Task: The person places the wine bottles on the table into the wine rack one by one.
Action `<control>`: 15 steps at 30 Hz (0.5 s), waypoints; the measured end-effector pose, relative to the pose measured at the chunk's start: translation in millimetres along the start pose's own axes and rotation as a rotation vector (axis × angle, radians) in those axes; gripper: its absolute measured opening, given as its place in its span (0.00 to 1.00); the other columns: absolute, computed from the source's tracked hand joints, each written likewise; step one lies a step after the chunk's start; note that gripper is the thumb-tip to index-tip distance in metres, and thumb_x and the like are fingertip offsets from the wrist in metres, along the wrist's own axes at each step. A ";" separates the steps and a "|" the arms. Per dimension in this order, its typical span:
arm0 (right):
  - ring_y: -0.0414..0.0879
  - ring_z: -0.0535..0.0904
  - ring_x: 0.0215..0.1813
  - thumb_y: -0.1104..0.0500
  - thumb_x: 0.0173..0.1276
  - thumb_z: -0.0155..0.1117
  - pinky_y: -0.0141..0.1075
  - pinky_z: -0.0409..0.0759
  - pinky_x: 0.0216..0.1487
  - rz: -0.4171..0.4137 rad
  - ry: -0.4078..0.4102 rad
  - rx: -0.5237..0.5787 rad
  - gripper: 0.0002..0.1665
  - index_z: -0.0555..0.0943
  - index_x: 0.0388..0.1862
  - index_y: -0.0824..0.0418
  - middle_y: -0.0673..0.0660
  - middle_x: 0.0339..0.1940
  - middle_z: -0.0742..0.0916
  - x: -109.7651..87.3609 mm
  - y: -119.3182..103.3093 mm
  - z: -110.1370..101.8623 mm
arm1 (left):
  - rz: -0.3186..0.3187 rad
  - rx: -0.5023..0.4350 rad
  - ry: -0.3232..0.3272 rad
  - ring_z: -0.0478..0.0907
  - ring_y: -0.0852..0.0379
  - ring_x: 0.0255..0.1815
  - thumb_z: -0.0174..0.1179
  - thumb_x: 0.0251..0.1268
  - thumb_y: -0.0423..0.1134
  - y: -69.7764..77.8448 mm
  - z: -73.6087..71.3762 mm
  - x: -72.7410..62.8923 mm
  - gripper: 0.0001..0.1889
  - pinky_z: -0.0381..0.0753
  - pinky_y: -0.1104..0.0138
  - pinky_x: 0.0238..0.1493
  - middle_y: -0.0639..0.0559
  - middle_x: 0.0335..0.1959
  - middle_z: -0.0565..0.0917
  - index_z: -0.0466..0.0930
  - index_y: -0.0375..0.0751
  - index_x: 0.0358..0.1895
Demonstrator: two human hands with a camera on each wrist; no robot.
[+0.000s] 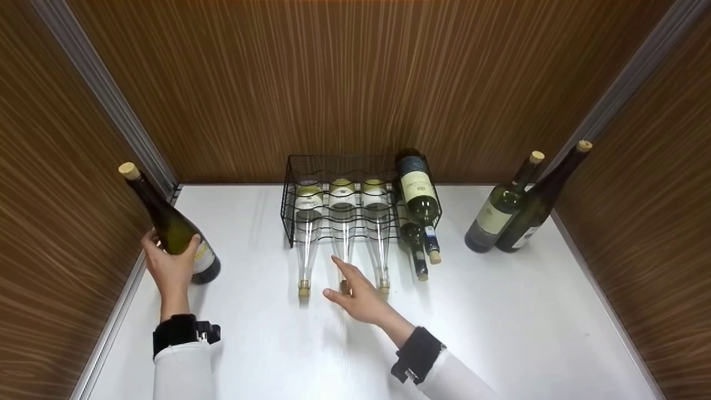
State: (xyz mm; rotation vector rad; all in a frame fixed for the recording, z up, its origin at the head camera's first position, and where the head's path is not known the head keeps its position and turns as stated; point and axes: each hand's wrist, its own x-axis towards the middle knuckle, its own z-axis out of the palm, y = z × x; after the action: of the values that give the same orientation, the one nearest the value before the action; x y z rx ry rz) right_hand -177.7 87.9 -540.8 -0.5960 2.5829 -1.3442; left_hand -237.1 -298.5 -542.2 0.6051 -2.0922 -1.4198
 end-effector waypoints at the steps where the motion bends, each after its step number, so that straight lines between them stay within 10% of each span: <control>1: 0.40 0.75 0.34 0.40 0.71 0.61 0.39 0.77 0.43 0.003 0.001 -0.001 0.47 0.54 0.80 0.54 0.58 0.67 0.70 -0.1 0.3 -0.1 | 0.001 -0.012 -0.002 0.68 0.42 0.64 0.73 0.53 0.45 -0.5 0.8 -0.1 0.45 0.67 0.53 0.65 0.38 0.65 0.68 0.56 0.39 0.70; 9: 0.47 0.77 0.44 0.39 0.70 0.60 0.48 0.73 0.58 0.015 0.001 -0.019 0.47 0.53 0.80 0.53 0.62 0.72 0.67 0.2 2.6 -0.6 | 0.058 -0.018 -0.031 0.59 0.47 0.71 0.77 0.49 0.44 -8.8 6.7 -1.4 0.54 0.57 0.60 0.71 0.43 0.72 0.62 0.49 0.42 0.76; 15: 0.58 0.66 0.70 0.38 0.71 0.59 0.53 0.64 0.69 0.016 0.000 -0.042 0.47 0.53 0.80 0.52 0.62 0.74 0.65 1.1 3.6 -1.1 | 0.063 0.000 -0.042 0.57 0.51 0.73 0.77 0.48 0.39 -13.6 9.1 0.3 0.55 0.54 0.63 0.71 0.46 0.74 0.61 0.49 0.43 0.77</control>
State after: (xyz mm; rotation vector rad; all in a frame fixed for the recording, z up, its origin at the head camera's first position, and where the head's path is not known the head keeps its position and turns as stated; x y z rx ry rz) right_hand -180.1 90.1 -543.0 -0.5809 2.6159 -1.2878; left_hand -242.3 -297.1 -557.7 0.5086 -2.1243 -1.4088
